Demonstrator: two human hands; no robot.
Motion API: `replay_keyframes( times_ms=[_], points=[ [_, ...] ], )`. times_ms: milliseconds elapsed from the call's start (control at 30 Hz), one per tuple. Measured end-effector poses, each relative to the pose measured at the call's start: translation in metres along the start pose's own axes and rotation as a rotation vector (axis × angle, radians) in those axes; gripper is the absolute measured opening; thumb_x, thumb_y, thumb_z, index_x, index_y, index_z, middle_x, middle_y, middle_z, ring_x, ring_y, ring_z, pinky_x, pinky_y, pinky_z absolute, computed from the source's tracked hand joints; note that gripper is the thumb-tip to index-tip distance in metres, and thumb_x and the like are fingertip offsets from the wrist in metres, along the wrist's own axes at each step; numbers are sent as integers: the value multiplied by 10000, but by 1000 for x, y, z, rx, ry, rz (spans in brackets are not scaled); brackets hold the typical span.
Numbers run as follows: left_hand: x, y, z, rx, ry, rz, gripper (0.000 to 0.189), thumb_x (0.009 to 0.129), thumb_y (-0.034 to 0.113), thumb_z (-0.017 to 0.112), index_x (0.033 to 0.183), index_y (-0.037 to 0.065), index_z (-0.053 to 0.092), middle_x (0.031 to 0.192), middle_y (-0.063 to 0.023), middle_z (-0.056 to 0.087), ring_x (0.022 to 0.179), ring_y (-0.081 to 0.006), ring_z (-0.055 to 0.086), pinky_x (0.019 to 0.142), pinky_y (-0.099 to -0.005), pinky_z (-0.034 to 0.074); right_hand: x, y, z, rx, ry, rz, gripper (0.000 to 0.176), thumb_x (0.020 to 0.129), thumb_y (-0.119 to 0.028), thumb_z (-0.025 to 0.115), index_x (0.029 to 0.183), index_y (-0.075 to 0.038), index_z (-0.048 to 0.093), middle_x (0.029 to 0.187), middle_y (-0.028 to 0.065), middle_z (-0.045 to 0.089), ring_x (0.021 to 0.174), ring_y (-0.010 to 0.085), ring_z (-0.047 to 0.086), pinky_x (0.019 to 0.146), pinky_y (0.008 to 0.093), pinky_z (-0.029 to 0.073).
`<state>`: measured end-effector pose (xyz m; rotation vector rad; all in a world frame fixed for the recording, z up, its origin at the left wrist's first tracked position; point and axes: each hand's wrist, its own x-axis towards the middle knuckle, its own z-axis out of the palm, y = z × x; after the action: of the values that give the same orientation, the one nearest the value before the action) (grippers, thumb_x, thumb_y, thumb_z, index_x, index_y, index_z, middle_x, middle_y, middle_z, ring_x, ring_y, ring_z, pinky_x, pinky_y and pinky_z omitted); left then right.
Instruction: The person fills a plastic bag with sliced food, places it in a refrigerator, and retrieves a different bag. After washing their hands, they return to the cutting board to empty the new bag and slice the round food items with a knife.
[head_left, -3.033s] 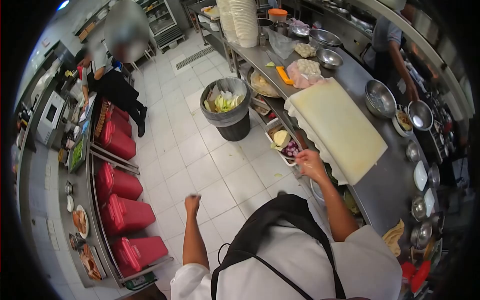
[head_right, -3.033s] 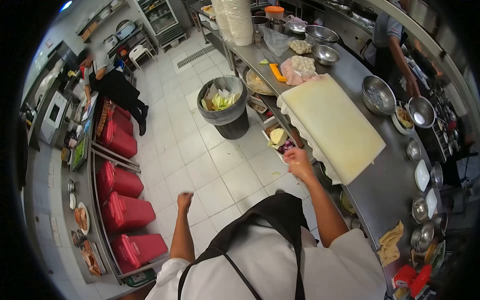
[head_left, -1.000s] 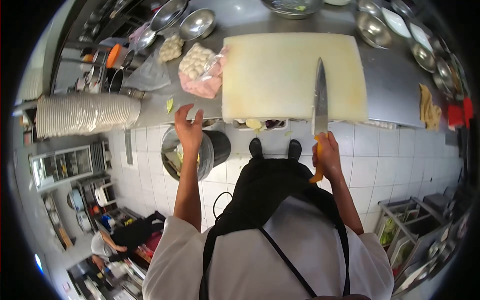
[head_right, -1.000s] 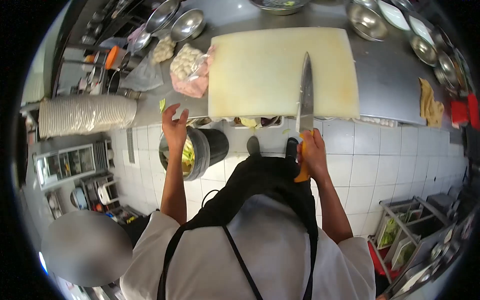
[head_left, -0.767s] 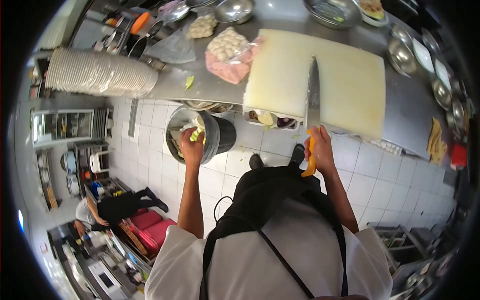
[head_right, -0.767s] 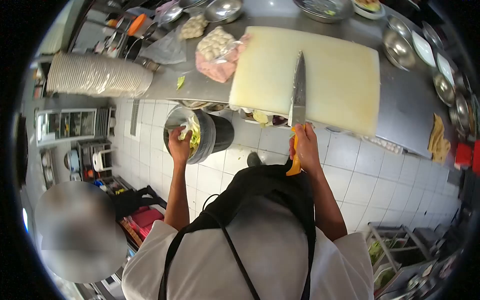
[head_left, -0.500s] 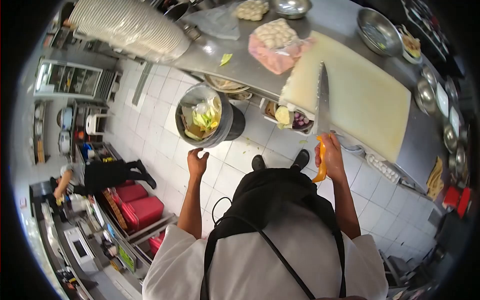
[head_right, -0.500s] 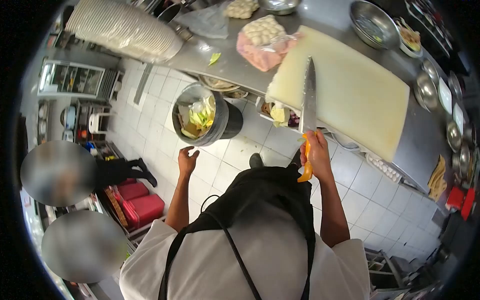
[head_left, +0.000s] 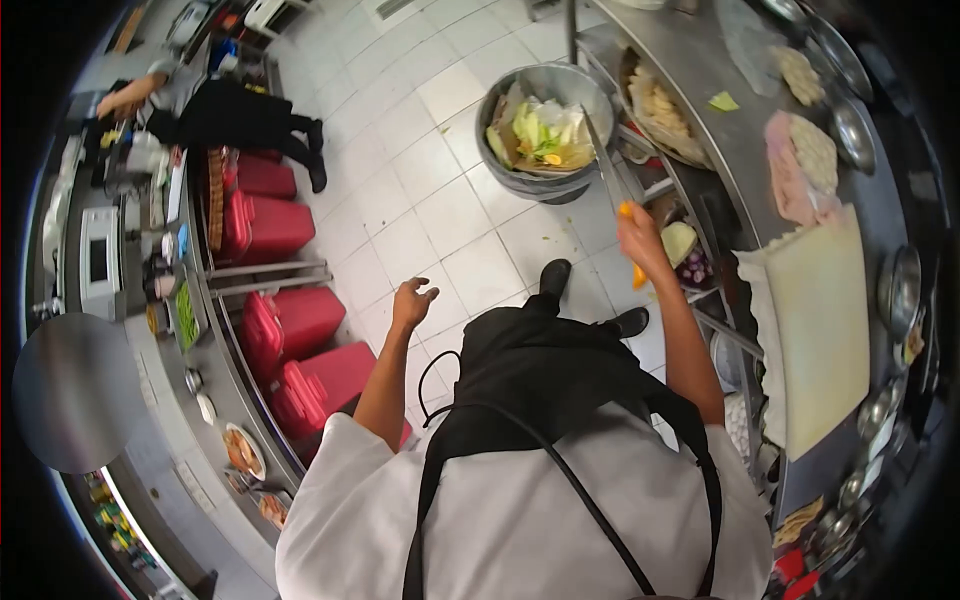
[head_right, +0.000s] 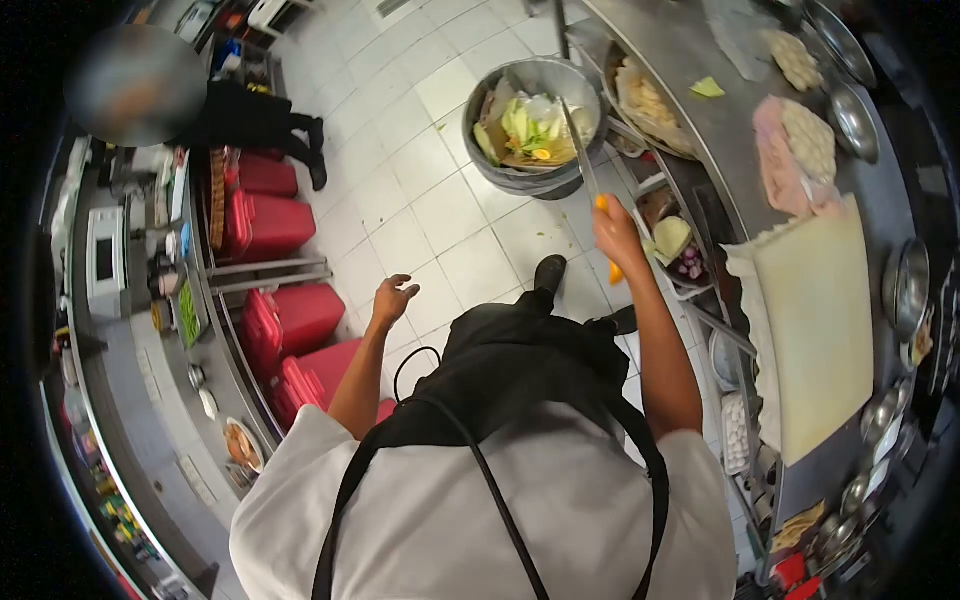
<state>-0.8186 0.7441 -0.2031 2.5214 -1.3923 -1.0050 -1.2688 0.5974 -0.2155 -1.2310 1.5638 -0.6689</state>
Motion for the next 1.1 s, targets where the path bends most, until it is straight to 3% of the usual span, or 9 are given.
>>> replay_keyframes(
  times_ms=[33, 100, 233, 467, 600, 667, 733, 900, 1100],
  points=[
    [-5, -11, -4, -35, 20, -27, 481, 793, 342, 738, 1169, 51, 668, 1173, -259, 622, 1103, -373, 606, 939, -423, 489, 35, 23, 29, -387, 149, -238, 287, 950, -227, 498, 1196, -99, 572, 782, 139, 639, 798, 267, 677, 683, 415, 525],
    [-17, -29, -11, -84, 55, -75, 483, 789, 342, 742, 1166, 49, 669, 1157, -241, 635, 1075, -352, 625, 921, -407, 499, 65, 13, 58, -588, 5, -55, 362, 942, -176, 485, 1296, -127, 549, 1001, 232, 638, 1044, 368, 632, 886, 485, 494],
    [-23, -58, -16, -66, 94, -101, 451, 795, 317, 746, 1147, 43, 678, 1161, -228, 641, 1075, -330, 629, 916, -403, 499, 61, 44, 84, -661, -2, 145, 362, 893, -112, 513, 1252, -121, 559, 1193, 291, 529, 1028, 454, 603, 883, 501, 500],
    [43, -14, 13, -62, -52, 75, 443, 815, 240, 741, 1175, -4, 656, 1144, -210, 670, 1086, -296, 637, 924, -382, 494, -95, 28, -2, -655, -28, 274, 405, 775, -47, 557, 1176, -101, 572, 1085, 265, 592, 984, 449, 608, 839, 506, 495],
    [97, 86, 41, -5, -156, 291, 444, 812, 229, 740, 1185, 6, 651, 1136, -214, 669, 1057, -298, 643, 905, -389, 501, -208, 27, -73, -45, 178, 155, 484, 759, -175, 741, 1187, -59, 545, 806, 101, 614, 797, 247, 649, 702, 376, 517],
    [109, 143, 58, -85, -170, 428, 419, 812, 231, 746, 1154, 4, 664, 1101, -226, 679, 1016, -323, 657, 879, -389, 509, -264, -27, -116, 414, 172, 398, 463, 843, -177, 711, 1237, -77, 490, 798, 61, 589, 615, 116, 569, 521, 267, 469],
    [98, 216, 65, -65, -222, 525, 422, 806, 224, 750, 1151, -3, 662, 1106, -220, 676, 1018, -306, 655, 888, -370, 499, -301, -14, -130, 692, 412, 193, 361, 925, -206, 646, 1223, -51, 513, 843, 65, 605, 617, 129, 567, 535, 272, 473],
    [64, 345, 122, -133, -390, 776, 404, 799, 201, 761, 1123, -19, 660, 1060, -198, 686, 981, -259, 658, 876, -335, 493, -356, 42, -180, 879, 1185, 241, 281, 1022, -279, 495, 1199, -65, 538, 791, 32, 558, 580, 109, 524, 494, 254, 447],
    [71, 346, 173, -114, -446, 867, 411, 799, 210, 764, 1127, -15, 660, 993, -164, 696, 897, -242, 664, 826, -327, 504, -365, 76, -227, 904, 1283, 291, 266, 1022, -280, 481, 1142, -58, 568, 766, 30, 532, 554, 100, 497, 462, 247, 423]
  ],
)
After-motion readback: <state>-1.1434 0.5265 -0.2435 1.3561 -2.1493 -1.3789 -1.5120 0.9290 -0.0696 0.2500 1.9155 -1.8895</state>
